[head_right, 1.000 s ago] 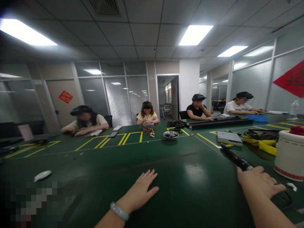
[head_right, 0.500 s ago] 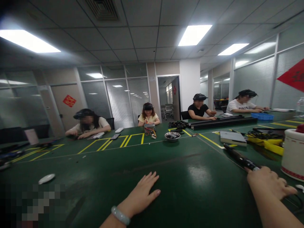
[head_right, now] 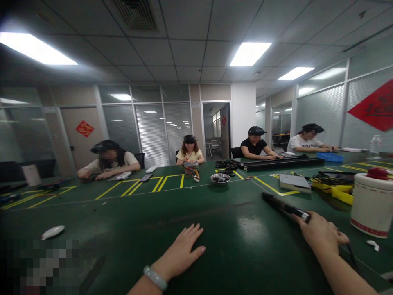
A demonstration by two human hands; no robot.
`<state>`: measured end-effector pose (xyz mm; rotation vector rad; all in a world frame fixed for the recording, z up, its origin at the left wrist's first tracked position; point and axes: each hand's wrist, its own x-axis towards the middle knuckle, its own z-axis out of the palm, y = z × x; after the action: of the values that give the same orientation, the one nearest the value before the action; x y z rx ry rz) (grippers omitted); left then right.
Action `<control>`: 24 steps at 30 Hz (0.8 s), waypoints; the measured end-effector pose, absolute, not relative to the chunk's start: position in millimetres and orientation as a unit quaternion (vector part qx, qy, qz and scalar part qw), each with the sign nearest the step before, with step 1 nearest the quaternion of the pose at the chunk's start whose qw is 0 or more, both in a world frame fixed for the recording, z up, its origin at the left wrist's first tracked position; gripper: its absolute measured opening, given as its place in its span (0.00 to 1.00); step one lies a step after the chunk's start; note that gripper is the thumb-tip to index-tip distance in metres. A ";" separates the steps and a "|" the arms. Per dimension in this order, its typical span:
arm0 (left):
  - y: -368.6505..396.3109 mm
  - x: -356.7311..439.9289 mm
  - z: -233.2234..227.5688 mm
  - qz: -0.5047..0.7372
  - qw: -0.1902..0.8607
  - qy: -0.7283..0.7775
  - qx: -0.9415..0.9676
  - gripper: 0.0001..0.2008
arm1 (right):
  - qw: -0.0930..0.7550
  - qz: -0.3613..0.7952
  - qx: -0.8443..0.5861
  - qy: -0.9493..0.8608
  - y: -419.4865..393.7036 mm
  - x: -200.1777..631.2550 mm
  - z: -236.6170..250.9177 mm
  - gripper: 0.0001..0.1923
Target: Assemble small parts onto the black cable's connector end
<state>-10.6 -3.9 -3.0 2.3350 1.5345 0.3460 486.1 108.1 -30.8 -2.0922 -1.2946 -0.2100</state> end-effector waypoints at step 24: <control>8.8 -30.8 -2.2 0.280 -0.030 0.622 0.730 0.25 | 0.322 0.126 -0.386 -0.855 37.9 103.8 -19.8 0.15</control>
<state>-30.8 8.8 -2.2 2.3401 1.9930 0.8979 103.8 37.9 -19.8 -1.0146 -2.2445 0.3313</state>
